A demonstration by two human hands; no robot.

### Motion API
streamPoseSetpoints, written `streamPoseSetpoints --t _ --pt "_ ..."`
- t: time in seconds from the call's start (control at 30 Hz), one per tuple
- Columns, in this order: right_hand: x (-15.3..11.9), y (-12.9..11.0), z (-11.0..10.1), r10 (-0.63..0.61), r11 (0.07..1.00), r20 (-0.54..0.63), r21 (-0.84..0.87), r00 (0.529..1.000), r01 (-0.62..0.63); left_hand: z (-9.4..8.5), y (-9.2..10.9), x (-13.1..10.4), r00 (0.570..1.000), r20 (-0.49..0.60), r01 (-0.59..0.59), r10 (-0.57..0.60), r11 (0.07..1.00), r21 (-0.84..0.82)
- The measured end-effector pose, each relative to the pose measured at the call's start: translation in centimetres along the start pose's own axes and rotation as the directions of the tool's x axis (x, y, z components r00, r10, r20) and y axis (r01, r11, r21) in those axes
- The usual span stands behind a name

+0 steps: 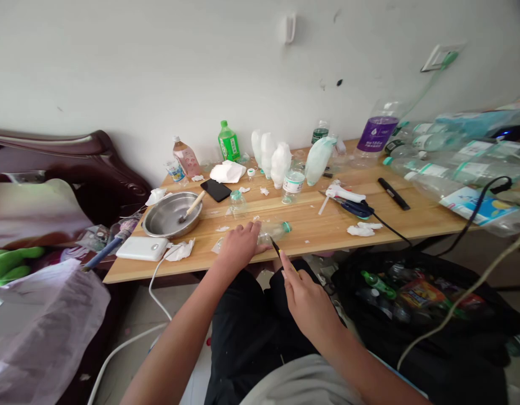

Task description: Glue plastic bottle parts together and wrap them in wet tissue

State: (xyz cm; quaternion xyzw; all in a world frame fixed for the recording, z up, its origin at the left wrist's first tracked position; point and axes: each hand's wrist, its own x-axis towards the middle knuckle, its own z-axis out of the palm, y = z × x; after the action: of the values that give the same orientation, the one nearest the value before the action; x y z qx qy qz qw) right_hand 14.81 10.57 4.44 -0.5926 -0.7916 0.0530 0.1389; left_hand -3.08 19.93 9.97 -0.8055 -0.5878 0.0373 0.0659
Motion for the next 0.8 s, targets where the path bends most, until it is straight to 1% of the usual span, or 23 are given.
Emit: streamPoseSetpoints --t 0.2,0.4,0.6,0.8 --pt "-0.3 -0.4 1.0 0.018 0.998 -0.014 -0.059 1.000 -0.019 -0.1 -0.1 -0.4 1.000 -0.012 0.014 -0.014 1.000 0.018" --pt "-0.6 -0.4 1.4 0.016 0.996 -0.030 -0.082 0.999 -0.018 0.0 -0.1 -0.9 1.000 -0.027 -0.007 0.007 1.000 0.018" --pt "-0.4 -0.4 1.5 0.008 0.995 -0.018 -0.101 1.000 -0.009 0.0 -0.5 -0.5 1.000 -0.019 0.006 -0.007 1.000 -0.028" --pt "0.2 -0.6 1.0 0.027 0.995 0.015 -0.093 1.000 -0.026 0.0 -1.1 0.1 1.000 -0.011 0.020 -0.021 0.996 -0.084"
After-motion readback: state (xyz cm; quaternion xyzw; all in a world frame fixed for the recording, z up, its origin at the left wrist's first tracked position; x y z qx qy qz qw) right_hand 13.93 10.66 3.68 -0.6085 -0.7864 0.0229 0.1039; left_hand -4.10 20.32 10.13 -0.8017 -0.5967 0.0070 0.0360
